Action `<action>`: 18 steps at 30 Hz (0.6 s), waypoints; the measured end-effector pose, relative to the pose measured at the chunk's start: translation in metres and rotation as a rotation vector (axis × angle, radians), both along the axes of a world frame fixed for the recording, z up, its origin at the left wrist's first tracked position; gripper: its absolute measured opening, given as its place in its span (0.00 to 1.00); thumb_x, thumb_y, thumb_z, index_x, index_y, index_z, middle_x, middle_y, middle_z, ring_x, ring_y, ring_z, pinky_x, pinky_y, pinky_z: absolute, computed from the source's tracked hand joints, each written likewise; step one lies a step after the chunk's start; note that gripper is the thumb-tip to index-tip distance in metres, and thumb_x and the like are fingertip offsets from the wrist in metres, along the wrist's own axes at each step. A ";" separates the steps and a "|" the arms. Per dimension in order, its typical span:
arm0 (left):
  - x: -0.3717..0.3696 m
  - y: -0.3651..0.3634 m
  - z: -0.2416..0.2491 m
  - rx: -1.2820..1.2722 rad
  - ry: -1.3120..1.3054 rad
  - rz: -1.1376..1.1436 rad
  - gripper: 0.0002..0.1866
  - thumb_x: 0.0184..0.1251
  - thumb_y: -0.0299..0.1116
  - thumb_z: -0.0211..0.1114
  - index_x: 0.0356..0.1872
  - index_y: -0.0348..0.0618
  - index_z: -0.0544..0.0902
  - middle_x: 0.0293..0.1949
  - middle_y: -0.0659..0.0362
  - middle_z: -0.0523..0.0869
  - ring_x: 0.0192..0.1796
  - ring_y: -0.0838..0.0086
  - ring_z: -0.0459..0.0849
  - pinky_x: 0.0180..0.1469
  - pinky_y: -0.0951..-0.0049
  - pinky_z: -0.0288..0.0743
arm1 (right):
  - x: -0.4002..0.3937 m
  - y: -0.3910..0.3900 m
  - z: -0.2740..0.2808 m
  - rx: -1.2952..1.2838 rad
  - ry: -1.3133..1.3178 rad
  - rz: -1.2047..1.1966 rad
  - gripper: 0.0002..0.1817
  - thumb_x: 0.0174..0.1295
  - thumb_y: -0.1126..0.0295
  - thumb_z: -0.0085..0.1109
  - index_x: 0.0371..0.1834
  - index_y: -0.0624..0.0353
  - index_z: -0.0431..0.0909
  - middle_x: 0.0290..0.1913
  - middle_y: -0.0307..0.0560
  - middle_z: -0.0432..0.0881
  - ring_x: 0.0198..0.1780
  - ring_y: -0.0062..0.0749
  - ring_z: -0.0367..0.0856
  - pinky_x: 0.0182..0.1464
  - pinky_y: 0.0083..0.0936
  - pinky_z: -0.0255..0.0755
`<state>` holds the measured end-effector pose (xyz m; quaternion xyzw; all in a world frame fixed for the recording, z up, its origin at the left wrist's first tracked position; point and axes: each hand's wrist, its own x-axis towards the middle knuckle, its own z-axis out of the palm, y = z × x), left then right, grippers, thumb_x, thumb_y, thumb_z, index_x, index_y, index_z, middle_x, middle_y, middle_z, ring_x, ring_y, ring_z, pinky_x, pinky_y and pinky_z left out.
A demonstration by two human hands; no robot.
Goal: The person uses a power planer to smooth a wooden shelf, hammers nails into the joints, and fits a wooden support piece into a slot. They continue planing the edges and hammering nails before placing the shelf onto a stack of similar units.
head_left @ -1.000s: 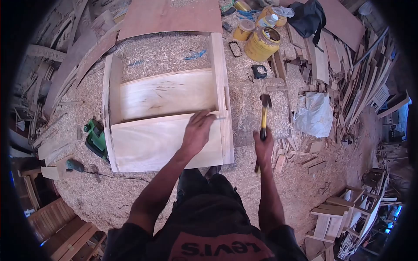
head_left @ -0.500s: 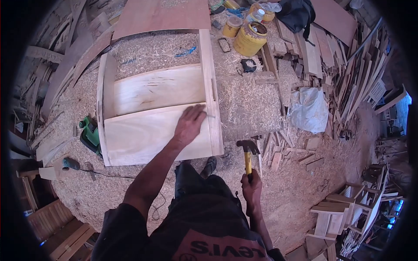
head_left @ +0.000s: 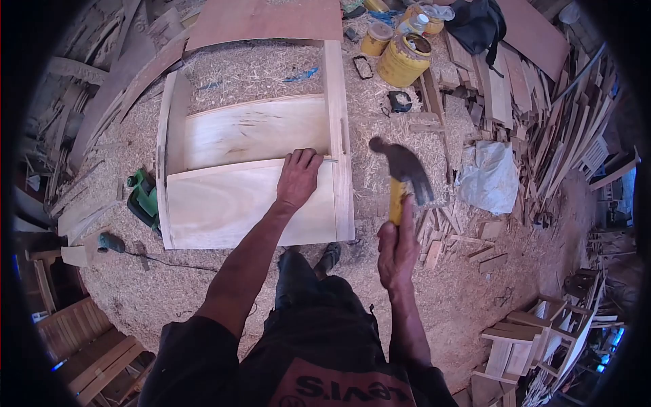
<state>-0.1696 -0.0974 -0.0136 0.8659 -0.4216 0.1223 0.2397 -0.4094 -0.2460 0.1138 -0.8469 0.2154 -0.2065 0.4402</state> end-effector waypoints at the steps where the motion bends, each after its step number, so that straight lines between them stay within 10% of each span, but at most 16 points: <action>1: 0.000 0.000 -0.001 0.002 -0.002 -0.003 0.17 0.65 0.23 0.65 0.55 0.42 0.82 0.52 0.53 0.81 0.56 0.55 0.79 0.59 0.54 0.73 | 0.006 -0.004 0.008 -0.033 -0.101 -0.007 0.33 0.83 0.72 0.51 0.88 0.61 0.57 0.34 0.58 0.86 0.29 0.39 0.85 0.33 0.38 0.78; 8: 0.002 0.000 -0.005 -0.002 -0.018 0.005 0.18 0.62 0.24 0.66 0.54 0.43 0.83 0.54 0.55 0.81 0.58 0.57 0.78 0.62 0.54 0.73 | 0.042 -0.011 0.066 0.163 -0.803 0.031 0.30 0.83 0.57 0.54 0.81 0.56 0.61 0.30 0.45 0.82 0.26 0.27 0.78 0.30 0.23 0.75; 12: 0.001 0.000 -0.008 0.016 -0.011 0.014 0.18 0.62 0.25 0.66 0.54 0.43 0.83 0.54 0.55 0.81 0.59 0.57 0.78 0.62 0.54 0.73 | 0.025 -0.012 0.004 0.222 -0.727 0.076 0.20 0.79 0.53 0.61 0.63 0.54 0.80 0.35 0.52 0.85 0.28 0.37 0.85 0.35 0.28 0.81; 15: 0.000 0.002 -0.003 0.025 -0.005 0.009 0.17 0.62 0.25 0.66 0.54 0.42 0.83 0.54 0.55 0.81 0.59 0.57 0.78 0.62 0.54 0.73 | 0.025 0.003 -0.084 -0.351 -0.105 0.005 0.24 0.81 0.66 0.54 0.78 0.53 0.73 0.39 0.54 0.88 0.33 0.36 0.88 0.35 0.35 0.81; 18: 0.002 0.000 -0.007 0.056 -0.017 0.013 0.17 0.62 0.25 0.66 0.53 0.42 0.82 0.54 0.55 0.81 0.59 0.57 0.78 0.62 0.54 0.74 | 0.027 0.007 -0.084 -0.025 0.163 -0.022 0.28 0.82 0.70 0.50 0.84 0.54 0.65 0.31 0.50 0.83 0.29 0.35 0.83 0.34 0.35 0.78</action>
